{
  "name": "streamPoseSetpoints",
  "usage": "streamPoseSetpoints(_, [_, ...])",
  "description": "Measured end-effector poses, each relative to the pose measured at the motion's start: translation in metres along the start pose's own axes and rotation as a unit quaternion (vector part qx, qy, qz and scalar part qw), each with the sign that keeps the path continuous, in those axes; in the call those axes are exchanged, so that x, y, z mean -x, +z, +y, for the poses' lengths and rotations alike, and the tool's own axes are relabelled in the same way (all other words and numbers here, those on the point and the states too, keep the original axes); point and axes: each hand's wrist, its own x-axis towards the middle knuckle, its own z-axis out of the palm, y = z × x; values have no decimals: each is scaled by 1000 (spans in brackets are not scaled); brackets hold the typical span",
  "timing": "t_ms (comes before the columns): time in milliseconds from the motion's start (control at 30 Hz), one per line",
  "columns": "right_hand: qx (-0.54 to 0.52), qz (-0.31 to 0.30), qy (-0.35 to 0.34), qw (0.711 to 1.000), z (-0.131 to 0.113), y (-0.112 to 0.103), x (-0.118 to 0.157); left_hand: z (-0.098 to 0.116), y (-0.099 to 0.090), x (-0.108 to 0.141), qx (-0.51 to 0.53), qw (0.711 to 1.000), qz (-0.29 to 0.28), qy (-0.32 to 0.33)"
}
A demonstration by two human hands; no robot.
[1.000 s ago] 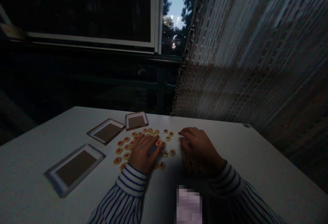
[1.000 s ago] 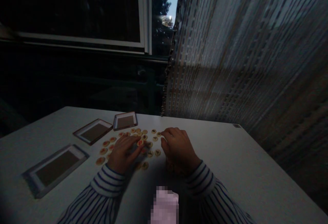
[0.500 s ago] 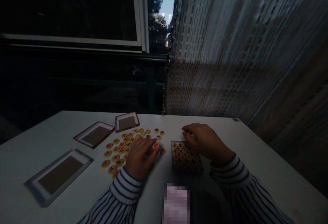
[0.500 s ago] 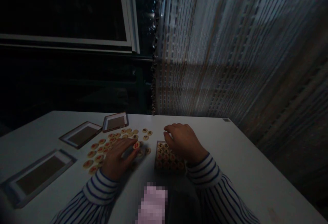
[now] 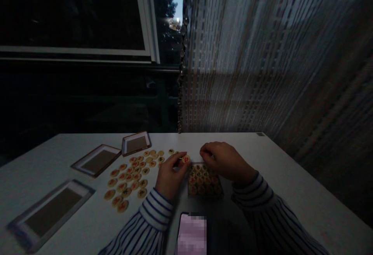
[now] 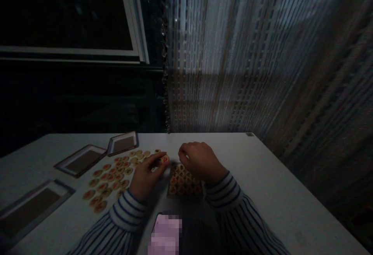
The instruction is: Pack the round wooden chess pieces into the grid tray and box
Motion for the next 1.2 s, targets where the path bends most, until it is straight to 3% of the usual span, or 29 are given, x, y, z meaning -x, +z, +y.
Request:
streamPoseSetpoints(333, [-17,-92,-23,995,-2,17,-4,-15,16,24,61,995,4,-82])
streamPoseSetpoints(533, [-32,-107,-53,992,-5,27,-4,-17,17,22,171,978,2,-121])
streamPoseSetpoints(867, [-93,-109,-38,989,-8,32,-7,-3,14,23,199,970,-11,-136])
streamPoseSetpoints(1200, [-115,-92,-61,987,-4,37,-8,-10,15,23,221,955,-3,-199])
